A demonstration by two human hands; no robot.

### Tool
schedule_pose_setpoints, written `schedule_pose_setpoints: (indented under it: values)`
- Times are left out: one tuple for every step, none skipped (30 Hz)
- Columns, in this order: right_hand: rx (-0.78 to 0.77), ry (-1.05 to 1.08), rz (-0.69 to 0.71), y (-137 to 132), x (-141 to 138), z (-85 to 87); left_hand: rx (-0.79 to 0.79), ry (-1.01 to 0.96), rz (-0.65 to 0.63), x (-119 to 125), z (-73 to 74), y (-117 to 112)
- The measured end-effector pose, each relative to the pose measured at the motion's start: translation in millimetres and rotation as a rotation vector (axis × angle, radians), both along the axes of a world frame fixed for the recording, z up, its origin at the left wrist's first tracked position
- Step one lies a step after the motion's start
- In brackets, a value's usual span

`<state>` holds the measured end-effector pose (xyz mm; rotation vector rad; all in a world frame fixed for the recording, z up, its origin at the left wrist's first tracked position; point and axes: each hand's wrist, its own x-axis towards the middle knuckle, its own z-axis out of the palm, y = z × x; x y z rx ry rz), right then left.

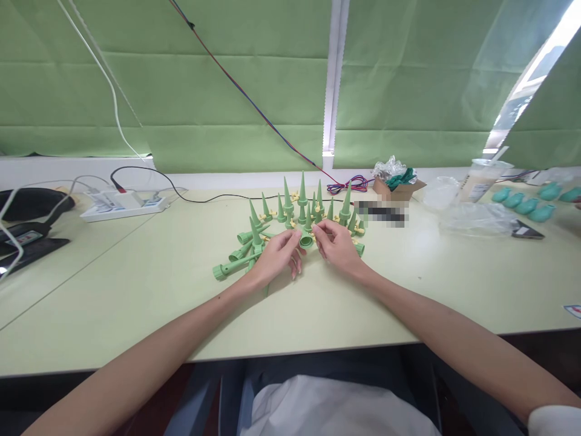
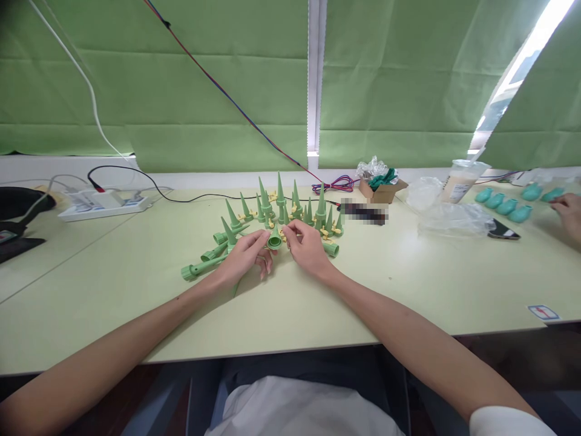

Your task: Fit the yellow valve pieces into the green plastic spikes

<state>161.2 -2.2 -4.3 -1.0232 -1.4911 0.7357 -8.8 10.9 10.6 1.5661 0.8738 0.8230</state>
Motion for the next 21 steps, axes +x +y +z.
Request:
schedule_pose_setpoints:
  values:
    - [-0.001, -0.004, -0.006, -0.2, 0.0, 0.7, 0.024, 0.021, -0.007, -0.8, -1.0, 0.4]
    - [-0.001, -0.005, -0.011, -0.4, 0.0, 1.1, 0.053, 0.046, -0.01, -1.6, -1.7, 0.6]
    - [0.0, -0.005, -0.015, -0.5, 0.0, 1.4, 0.087, 0.069, -0.008, -2.2, -2.1, 0.6]
    - [0.001, -0.005, -0.019, -0.7, 0.0, 1.5, 0.124, 0.088, -0.001, -2.7, -2.3, 0.5]
    - [0.002, -0.008, -0.023, -0.7, 0.1, 1.4, 0.16, 0.103, 0.008, -3.0, -2.1, 0.2]
    - [0.003, -0.015, -0.027, -0.8, 0.2, 1.3, 0.194, 0.113, 0.017, -3.1, -1.8, -0.3]
    - [0.004, -0.024, -0.033, -0.8, 0.4, 1.1, 0.223, 0.12, 0.023, -3.1, -1.3, -0.8]
    - [0.003, -0.035, -0.04, -0.8, 0.5, 1.0, 0.25, 0.126, 0.027, -3.0, -0.8, -1.3]
    - [0.003, -0.045, -0.047, -0.7, 0.7, 0.9, 0.276, 0.133, 0.03, -2.8, -0.4, -1.8]
    - [0.002, -0.053, -0.052, -0.7, 0.9, 0.9, 0.299, 0.145, 0.032, -2.8, -0.1, -2.1]
    - [0.002, -0.056, -0.055, -0.6, 1.0, 0.9, 0.319, 0.162, 0.035, -2.9, -0.2, -2.3]
    - [0.001, -0.058, -0.056, -0.4, 1.1, 0.9, 0.34, 0.182, 0.04, -3.2, -0.5, -2.2]
    - [0.001, -0.059, -0.055, -0.2, 1.2, 0.8, 0.366, 0.202, 0.046, -3.7, -1.1, -1.9]
    - [0.0, -0.059, -0.051, 0.0, 1.2, 0.6, 0.402, 0.222, 0.054, -4.3, -1.9, -1.4]
    - [-0.002, -0.059, -0.048, 0.3, 1.2, 0.3, 0.452, 0.241, 0.062, -5.0, -2.9, -0.6]
    - [-0.004, -0.059, -0.045, 0.6, 1.2, 0.0, 0.519, 0.26, 0.067, -5.7, -3.9, 0.4]
    - [-0.007, -0.057, -0.043, 0.8, 1.2, -0.4, 0.594, 0.279, 0.072, -6.5, -5.0, 1.5]
    - [-0.008, -0.058, -0.041, 1.1, 1.3, -0.8, 0.664, 0.297, 0.074, -7.1, -6.0, 2.6]
    - [-0.009, -0.059, -0.041, 1.2, 1.4, -1.2, 0.724, 0.315, 0.075, -7.6, -6.9, 3.8]
    - [-0.01, -0.061, -0.04, 1.3, 1.4, -1.5, 0.77, 0.328, 0.078, -7.9, -7.7, 4.8]
    - [-0.011, -0.064, -0.04, 1.3, 1.4, -1.8, 0.802, 0.335, 0.085, -8.0, -8.4, 5.7]
